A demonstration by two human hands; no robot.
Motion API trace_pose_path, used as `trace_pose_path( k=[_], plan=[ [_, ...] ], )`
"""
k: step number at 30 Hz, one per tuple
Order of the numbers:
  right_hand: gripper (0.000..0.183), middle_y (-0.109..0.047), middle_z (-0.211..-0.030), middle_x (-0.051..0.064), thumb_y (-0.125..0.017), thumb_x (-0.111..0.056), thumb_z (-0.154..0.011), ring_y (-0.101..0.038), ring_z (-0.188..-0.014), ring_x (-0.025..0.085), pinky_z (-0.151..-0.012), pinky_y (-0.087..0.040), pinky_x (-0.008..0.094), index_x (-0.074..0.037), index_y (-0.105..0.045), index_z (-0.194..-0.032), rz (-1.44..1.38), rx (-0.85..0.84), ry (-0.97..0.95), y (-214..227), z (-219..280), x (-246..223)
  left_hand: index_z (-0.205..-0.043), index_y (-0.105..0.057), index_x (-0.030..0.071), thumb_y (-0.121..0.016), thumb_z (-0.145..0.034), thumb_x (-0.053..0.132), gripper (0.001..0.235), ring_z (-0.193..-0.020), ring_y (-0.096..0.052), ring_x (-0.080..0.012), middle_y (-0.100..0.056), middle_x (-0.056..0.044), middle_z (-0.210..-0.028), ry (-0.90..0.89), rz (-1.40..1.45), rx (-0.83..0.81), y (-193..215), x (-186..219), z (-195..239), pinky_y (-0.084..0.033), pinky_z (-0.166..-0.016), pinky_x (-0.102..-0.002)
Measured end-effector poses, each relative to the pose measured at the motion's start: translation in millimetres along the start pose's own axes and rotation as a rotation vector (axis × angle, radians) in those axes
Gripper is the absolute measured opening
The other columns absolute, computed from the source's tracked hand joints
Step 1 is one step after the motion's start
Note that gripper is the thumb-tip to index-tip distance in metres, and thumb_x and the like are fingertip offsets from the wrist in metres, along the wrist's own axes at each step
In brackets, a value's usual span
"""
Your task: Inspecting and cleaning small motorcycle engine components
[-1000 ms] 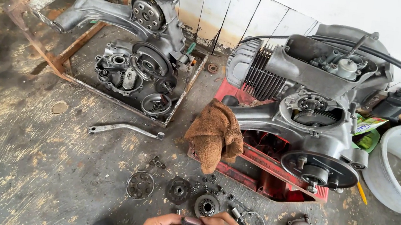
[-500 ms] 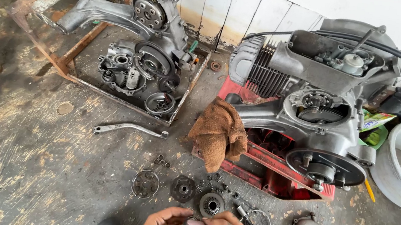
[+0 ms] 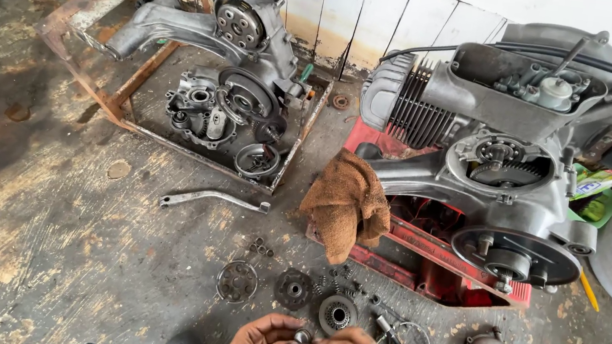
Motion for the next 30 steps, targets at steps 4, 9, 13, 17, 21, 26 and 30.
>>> trace_pose_path(
  k=[4, 9, 13, 17, 21, 26, 30],
  plan=[
    [0.023, -0.078, -0.094, 0.002, -0.079, -0.005, -0.078, -0.077, -0.076, 0.013, -0.071, -0.062, 0.024, -0.008, -0.084, -0.1, -0.031, 0.019, -0.118, 15, -9, -11, -0.124, -0.064, -0.014, -0.071, -0.085, -0.01, 0.04, -0.087, -0.073, -0.0338, -0.075, -0.034, -0.106, -0.007, -0.05, 0.101, -12, 9, 5, -0.063, -0.076, -0.042],
    [0.023, -0.077, -0.09, 0.002, -0.079, -0.01, -0.079, -0.075, -0.073, 0.013, -0.065, -0.061, 0.024, -0.009, -0.084, -0.102, 0.016, 0.039, -0.12, 27, -15, -18, -0.121, -0.067, -0.015, -0.076, -0.083, -0.01, 0.04, -0.077, -0.074, -0.0304, -0.078, -0.031, -0.097, -0.036, -0.102, 0.086, -10, 7, 3, -0.063, -0.067, -0.039],
    [0.02, -0.076, -0.091, 0.001, -0.082, -0.013, -0.08, -0.074, -0.072, 0.009, -0.063, -0.061, 0.021, -0.01, -0.085, -0.099, 0.029, 0.017, -0.109, 18, -9, -13, -0.127, -0.068, -0.009, -0.079, -0.082, -0.005, 0.046, -0.096, -0.079, -0.0301, -0.082, -0.029, -0.111, 0.027, -0.197, 0.089, -7, 7, 5, -0.062, -0.068, -0.034],
    [0.021, -0.077, -0.09, 0.001, -0.079, -0.008, -0.079, -0.074, -0.067, 0.01, -0.061, -0.06, 0.021, -0.009, -0.084, -0.099, -0.01, 0.055, -0.113, 20, -11, -18, -0.125, -0.066, -0.014, -0.076, -0.085, -0.008, 0.042, -0.088, -0.079, -0.034, -0.079, -0.033, -0.102, -0.016, -0.151, 0.081, -3, 2, 3, -0.057, -0.058, -0.032],
    [0.02, -0.078, -0.092, 0.003, -0.078, -0.008, -0.08, -0.076, -0.071, 0.012, -0.065, -0.062, 0.023, -0.008, -0.083, -0.099, -0.032, 0.05, -0.064, 20, -9, -15, -0.128, -0.07, -0.01, -0.081, -0.083, 0.001, 0.047, -0.064, -0.066, -0.0231, -0.074, -0.025, -0.082, -0.012, -0.205, 0.08, -9, 7, 7, -0.05, -0.057, -0.028],
    [0.02, -0.079, -0.087, 0.002, -0.08, -0.007, -0.079, -0.069, -0.061, 0.009, -0.054, -0.054, 0.02, -0.007, -0.084, -0.098, -0.113, 0.046, -0.065, 15, 1, 13, -0.124, -0.069, -0.016, -0.078, -0.083, -0.001, 0.045, -0.077, -0.069, -0.0279, -0.075, -0.03, -0.1, -0.075, -0.104, 0.17, -3, 5, 0, -0.059, -0.069, -0.036],
    [0.019, -0.08, -0.079, 0.001, -0.083, -0.009, -0.076, -0.068, -0.057, 0.008, -0.052, -0.052, 0.021, -0.008, -0.087, -0.094, -0.147, 0.082, -0.17, 10, 6, 26, -0.117, -0.072, -0.015, -0.081, -0.081, -0.001, 0.04, -0.078, -0.076, -0.0285, -0.078, -0.029, -0.091, -0.15, -0.215, 0.174, -9, 12, 5, -0.062, -0.07, -0.032]
  ],
)
Point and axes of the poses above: each hand's wrist, its own z-axis away from the middle knuckle, its own y-axis out of the back of the hand, x = y × z, the point moved 3 cm from there along -z, towards the middle knuckle
